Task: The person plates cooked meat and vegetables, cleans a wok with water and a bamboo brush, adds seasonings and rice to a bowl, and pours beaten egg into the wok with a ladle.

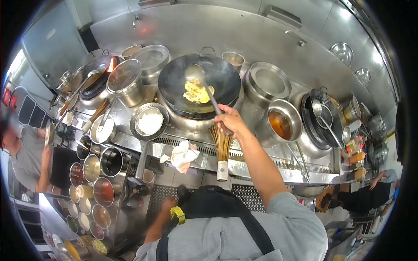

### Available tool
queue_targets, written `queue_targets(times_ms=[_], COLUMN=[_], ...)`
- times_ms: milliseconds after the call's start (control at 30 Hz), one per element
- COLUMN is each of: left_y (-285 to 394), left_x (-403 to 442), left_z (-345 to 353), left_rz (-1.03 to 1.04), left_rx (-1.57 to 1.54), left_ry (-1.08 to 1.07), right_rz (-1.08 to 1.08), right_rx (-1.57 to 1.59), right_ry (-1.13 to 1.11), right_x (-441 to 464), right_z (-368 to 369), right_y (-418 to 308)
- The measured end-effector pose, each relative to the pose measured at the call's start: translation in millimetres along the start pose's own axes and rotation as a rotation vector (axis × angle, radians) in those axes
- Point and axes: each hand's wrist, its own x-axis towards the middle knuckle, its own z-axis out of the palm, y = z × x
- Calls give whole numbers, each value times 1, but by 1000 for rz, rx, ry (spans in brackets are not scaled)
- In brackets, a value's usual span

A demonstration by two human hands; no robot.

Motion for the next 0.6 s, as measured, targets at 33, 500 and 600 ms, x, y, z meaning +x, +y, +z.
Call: queue_targets(times_ms=[33, 500, 600], left_y=[-22, -45, -29], left_x=[-9, -73, -55], left_z=[2, 16, 1], left_rz=[77, 220, 277], left_rx=[-8, -7, 137], left_ry=[11, 144, 177], right_rz=[25, -20, 23], right_rx=[53, -192, -159], right_ry=[-38, -13, -100], right_x=[-13, -20, -72], right_z=[1, -13, -41], right_y=[4, 16, 3])
